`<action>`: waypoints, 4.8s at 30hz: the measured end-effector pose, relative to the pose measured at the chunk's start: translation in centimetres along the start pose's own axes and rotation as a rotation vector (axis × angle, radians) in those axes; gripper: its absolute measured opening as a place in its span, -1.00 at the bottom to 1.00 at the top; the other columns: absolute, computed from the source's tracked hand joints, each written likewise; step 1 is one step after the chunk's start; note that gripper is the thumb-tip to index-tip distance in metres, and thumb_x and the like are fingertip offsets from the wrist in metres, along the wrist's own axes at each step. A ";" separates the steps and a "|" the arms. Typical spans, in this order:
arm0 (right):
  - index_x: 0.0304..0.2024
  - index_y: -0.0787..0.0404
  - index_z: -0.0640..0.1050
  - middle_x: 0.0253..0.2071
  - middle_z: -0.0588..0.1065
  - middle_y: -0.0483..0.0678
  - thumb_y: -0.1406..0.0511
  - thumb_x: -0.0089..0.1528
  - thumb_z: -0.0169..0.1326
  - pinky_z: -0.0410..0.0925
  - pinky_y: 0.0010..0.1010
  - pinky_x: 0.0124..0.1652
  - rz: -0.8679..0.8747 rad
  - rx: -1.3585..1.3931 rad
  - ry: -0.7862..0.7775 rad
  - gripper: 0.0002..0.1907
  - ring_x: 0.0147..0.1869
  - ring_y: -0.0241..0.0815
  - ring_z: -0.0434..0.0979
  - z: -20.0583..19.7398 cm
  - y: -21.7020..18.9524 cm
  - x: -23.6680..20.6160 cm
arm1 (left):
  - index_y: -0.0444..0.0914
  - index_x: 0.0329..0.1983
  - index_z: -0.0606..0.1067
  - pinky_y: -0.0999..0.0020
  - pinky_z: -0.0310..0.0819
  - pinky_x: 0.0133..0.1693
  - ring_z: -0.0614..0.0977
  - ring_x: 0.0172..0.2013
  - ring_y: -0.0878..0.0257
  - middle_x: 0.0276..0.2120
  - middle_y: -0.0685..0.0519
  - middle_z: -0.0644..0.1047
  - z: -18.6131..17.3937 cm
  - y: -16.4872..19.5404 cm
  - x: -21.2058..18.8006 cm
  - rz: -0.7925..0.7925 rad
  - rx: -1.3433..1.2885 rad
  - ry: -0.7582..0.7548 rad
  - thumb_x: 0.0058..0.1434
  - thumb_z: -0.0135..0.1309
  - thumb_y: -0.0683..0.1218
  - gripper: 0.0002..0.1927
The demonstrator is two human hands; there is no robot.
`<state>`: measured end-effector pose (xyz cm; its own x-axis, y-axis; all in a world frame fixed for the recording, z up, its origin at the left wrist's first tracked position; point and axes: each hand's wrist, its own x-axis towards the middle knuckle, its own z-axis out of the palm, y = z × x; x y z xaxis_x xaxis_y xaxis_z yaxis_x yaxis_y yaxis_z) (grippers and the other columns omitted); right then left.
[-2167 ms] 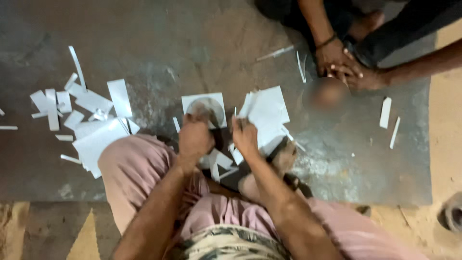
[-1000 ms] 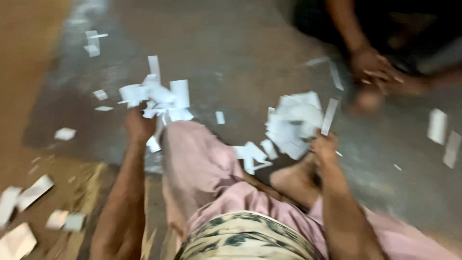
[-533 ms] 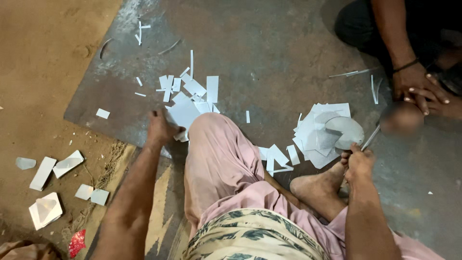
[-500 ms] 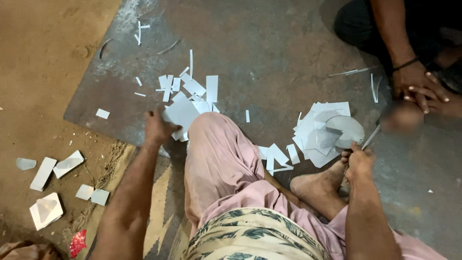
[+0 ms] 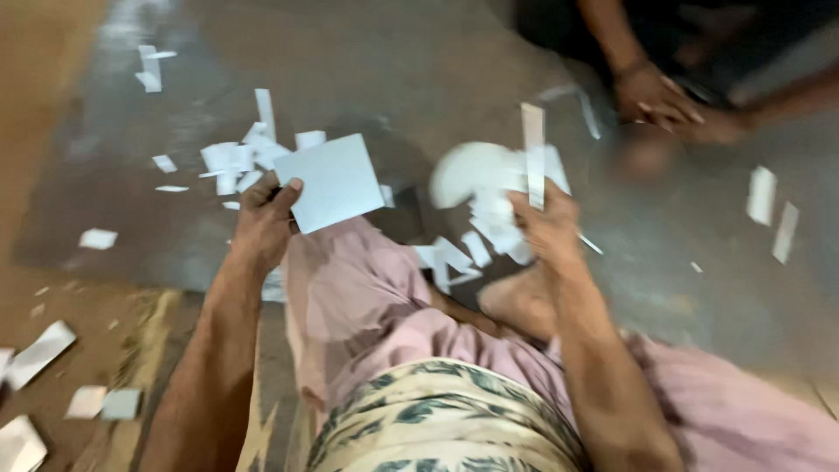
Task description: The person sits on the floor cutting circular discs out of white foam sheets using a compass-style circle cutter, rotating the tool around a center point. They set finished circles and scrap aside, stack cut pieces, and hand a cut piece to a nearby person.
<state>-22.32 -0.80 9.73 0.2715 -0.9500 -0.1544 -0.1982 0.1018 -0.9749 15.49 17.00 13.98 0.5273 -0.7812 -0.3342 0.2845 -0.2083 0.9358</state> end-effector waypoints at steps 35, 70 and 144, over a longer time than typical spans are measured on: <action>0.33 0.24 0.29 0.19 0.48 0.23 0.18 0.04 0.44 0.38 -0.10 0.12 -0.296 -0.575 -0.313 -0.10 0.26 0.18 0.50 0.6 -2.9 -4.9 | -0.24 0.43 0.24 0.09 0.55 0.05 0.59 0.07 -0.19 0.17 -0.34 0.46 13.7 -3.9 -4.5 0.465 0.896 -0.387 -0.03 0.37 -0.20 -0.08; 0.33 0.24 0.26 0.21 0.43 0.23 0.27 -0.05 0.44 0.30 -0.10 0.21 -0.088 -0.722 -0.602 -0.04 0.33 0.22 0.40 9.5 5.5 13.5 | -0.26 0.35 0.36 0.06 0.49 0.09 0.61 0.04 -0.20 -0.03 -0.32 0.59 11.5 -11.1 13.8 0.201 1.049 -0.329 -0.21 0.46 -0.12 -0.04; -0.11 0.26 0.68 -0.29 0.68 0.05 0.23 0.12 0.13 0.52 -0.30 -0.19 -0.040 -0.495 -0.999 -0.65 -0.20 -0.10 0.69 15.5 0.2 18.4 | -0.35 0.19 0.47 -0.31 0.49 -0.04 0.43 0.18 -0.35 0.21 -0.27 0.40 20.8 -16.7 9.0 0.514 1.730 -0.195 0.12 0.06 -0.05 -0.44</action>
<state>-2.81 -13.64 4.19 0.8776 -0.2627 -0.4011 -0.4652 -0.2637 -0.8450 -1.16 1.21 -2.31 0.1575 -0.9815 -0.1087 -0.9868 -0.1607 0.0213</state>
